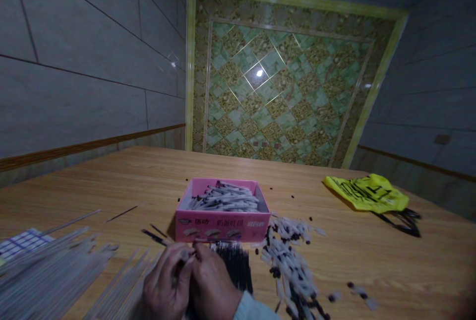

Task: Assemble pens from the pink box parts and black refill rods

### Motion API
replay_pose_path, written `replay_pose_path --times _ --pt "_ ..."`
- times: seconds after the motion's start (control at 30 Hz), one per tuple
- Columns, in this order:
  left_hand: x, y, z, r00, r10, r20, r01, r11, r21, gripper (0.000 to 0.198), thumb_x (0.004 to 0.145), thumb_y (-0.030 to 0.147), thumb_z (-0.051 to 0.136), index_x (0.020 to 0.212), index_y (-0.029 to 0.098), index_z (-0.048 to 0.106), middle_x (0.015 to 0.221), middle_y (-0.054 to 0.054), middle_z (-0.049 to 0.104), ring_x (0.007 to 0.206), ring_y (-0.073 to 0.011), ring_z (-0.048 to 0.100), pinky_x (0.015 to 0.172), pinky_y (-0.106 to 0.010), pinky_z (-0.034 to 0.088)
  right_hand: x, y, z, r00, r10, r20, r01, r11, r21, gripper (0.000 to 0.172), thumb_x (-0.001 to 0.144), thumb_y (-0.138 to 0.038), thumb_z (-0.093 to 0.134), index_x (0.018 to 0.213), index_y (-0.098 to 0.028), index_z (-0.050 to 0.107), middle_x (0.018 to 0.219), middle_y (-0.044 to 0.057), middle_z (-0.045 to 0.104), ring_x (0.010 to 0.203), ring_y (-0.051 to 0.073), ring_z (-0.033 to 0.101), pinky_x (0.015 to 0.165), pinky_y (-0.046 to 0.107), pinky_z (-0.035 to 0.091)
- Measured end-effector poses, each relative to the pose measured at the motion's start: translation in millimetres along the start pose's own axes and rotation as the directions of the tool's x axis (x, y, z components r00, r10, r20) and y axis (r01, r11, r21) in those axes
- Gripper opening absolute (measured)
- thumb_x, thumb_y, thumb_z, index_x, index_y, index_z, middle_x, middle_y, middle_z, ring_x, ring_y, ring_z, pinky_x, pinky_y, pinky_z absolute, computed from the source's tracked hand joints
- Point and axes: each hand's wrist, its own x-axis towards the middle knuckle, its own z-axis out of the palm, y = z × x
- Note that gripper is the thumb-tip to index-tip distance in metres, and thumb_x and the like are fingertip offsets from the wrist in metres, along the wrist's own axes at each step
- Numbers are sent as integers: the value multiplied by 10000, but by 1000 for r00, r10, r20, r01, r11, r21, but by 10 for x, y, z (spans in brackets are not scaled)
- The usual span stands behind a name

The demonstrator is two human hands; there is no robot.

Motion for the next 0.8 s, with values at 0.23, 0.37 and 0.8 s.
replay_pose_path --times 0.23,0.37,0.8 --pt "39 141 3 993 -76 88 91 979 -182 95 827 153 512 859 204 586 835 -94 677 858 -195 627 792 -295 467 -619 407 -899 868 493 50 -485 866 -126 239 716 -133 547 931 -172 642 876 61 687 827 198 613 685 244 403" --pt "176 292 31 977 -161 142 194 946 -261 98 828 183 502 825 202 598 831 -90 673 850 -197 620 766 -291 465 -958 405 -1078 861 414 294 -411 909 -75 193 642 -93 565 676 -212 712 679 -2 704 671 153 633 586 190 378" --pt "233 800 30 24 -690 723 634 -549 -545 98 748 90 592 836 121 621 737 -40 640 519 -68 547 473 -175 452 -1052 440 -428 764 514 389 -421 855 -302 181 711 -177 545 790 -225 700 796 45 724 693 188 657 458 222 321"
